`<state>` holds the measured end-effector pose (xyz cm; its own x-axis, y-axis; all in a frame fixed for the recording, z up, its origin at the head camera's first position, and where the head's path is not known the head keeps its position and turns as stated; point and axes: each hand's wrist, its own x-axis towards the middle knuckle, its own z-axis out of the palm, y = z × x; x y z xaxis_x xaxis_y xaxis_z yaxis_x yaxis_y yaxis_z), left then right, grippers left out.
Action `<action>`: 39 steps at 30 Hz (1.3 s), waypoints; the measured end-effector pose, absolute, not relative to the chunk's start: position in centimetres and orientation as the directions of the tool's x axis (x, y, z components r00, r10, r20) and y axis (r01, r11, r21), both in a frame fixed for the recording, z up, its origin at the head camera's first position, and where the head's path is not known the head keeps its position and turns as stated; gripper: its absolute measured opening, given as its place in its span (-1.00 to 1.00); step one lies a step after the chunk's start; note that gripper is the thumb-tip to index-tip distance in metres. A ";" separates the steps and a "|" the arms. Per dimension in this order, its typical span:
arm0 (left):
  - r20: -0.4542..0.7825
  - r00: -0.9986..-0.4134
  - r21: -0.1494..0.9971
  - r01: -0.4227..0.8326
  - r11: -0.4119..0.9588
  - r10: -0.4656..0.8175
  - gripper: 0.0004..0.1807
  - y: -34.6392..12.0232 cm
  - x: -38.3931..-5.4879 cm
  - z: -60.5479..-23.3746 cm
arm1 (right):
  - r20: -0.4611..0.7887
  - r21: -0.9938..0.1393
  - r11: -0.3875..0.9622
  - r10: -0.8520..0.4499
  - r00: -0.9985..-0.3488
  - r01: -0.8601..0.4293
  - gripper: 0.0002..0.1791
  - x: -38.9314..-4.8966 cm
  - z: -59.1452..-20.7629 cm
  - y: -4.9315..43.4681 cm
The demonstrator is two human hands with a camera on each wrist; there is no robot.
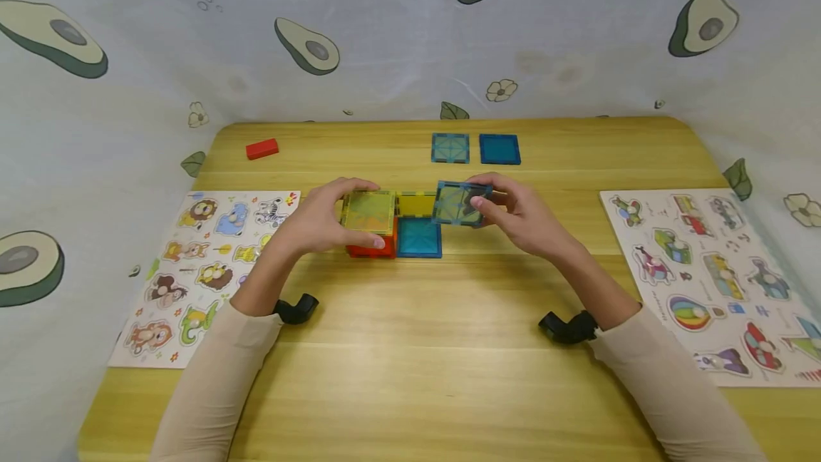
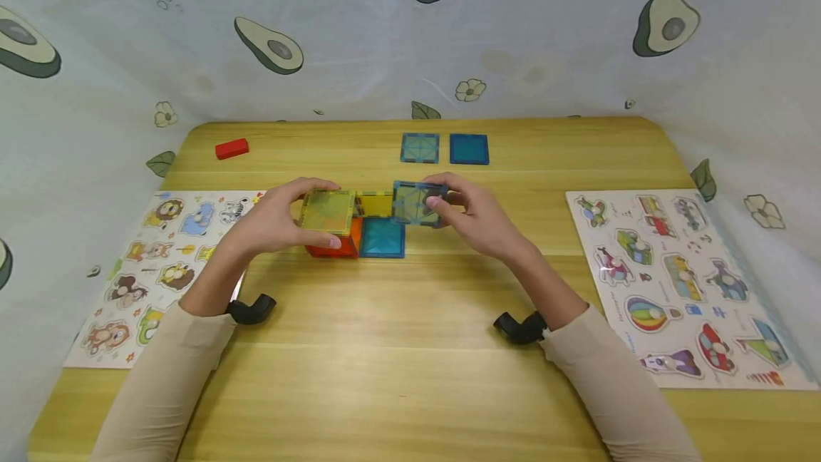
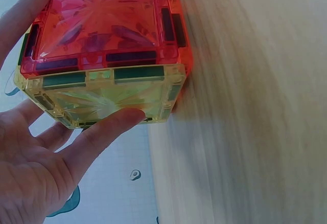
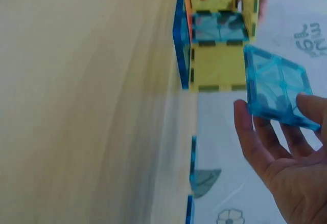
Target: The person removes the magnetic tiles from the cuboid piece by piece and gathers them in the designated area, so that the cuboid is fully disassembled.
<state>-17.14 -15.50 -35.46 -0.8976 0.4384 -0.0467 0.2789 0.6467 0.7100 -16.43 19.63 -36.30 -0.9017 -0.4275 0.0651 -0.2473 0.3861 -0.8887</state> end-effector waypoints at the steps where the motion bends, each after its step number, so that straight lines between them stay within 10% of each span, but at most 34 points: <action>1: -0.047 -0.899 0.710 0.277 0.648 0.436 -0.07 -15.6 -17.1 -35.4 | 0.074 -0.887 0.389 -0.410 -0.909 -0.248 -0.59 -16.6 -36.2 20.0; 39: -0.049 -0.899 0.732 0.265 0.628 0.436 -0.08 -15.5 -17.2 -35.5 | -0.151 -0.870 0.457 0.112 -0.982 0.186 -0.23 -27.9 -37.4 32.9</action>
